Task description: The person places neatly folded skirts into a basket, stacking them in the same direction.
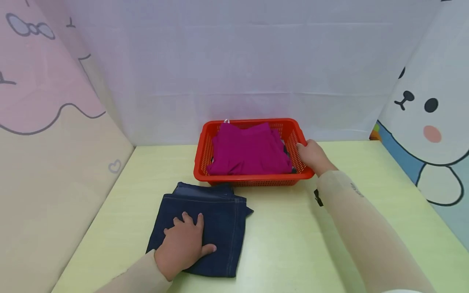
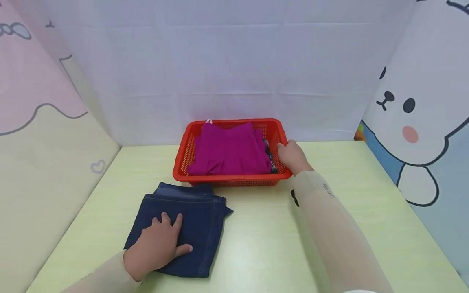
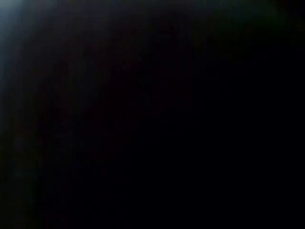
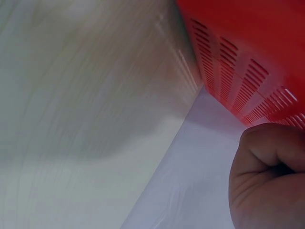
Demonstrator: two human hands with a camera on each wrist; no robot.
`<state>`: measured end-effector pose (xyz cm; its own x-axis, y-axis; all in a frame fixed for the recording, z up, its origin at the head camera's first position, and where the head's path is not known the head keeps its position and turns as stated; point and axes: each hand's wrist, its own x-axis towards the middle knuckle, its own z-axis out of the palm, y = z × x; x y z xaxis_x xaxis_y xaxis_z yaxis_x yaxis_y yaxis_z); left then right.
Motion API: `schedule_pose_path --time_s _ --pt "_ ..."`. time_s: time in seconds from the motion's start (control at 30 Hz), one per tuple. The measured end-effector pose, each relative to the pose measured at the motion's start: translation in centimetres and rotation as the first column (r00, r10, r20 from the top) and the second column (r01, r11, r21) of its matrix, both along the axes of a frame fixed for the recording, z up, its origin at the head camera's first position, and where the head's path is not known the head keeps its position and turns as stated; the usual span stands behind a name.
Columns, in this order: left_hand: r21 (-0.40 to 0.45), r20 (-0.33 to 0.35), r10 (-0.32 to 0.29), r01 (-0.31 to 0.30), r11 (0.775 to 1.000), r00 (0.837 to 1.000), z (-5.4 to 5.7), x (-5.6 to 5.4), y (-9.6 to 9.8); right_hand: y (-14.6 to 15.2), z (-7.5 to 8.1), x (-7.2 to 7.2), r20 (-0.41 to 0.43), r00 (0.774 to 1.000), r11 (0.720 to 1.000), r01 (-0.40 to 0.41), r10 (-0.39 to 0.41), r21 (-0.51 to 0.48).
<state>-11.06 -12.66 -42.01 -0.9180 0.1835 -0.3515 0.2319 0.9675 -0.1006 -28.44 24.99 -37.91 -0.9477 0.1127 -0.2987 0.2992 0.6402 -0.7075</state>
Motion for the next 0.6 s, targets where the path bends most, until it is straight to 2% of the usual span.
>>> schedule_pose_path --time_s 0.27,0.6 --pt "-0.040 0.020 0.000 0.001 0.999 1.000 -0.7 -0.1 4.3 -0.2 -0.1 0.0 -0.012 1.000 1.000 -0.008 0.008 0.016" --pt "-0.040 0.049 0.073 -0.072 0.997 0.996 -0.9 0.8 8.6 -0.2 -0.1 0.1 0.001 1.000 1.000 -0.009 0.009 0.025"
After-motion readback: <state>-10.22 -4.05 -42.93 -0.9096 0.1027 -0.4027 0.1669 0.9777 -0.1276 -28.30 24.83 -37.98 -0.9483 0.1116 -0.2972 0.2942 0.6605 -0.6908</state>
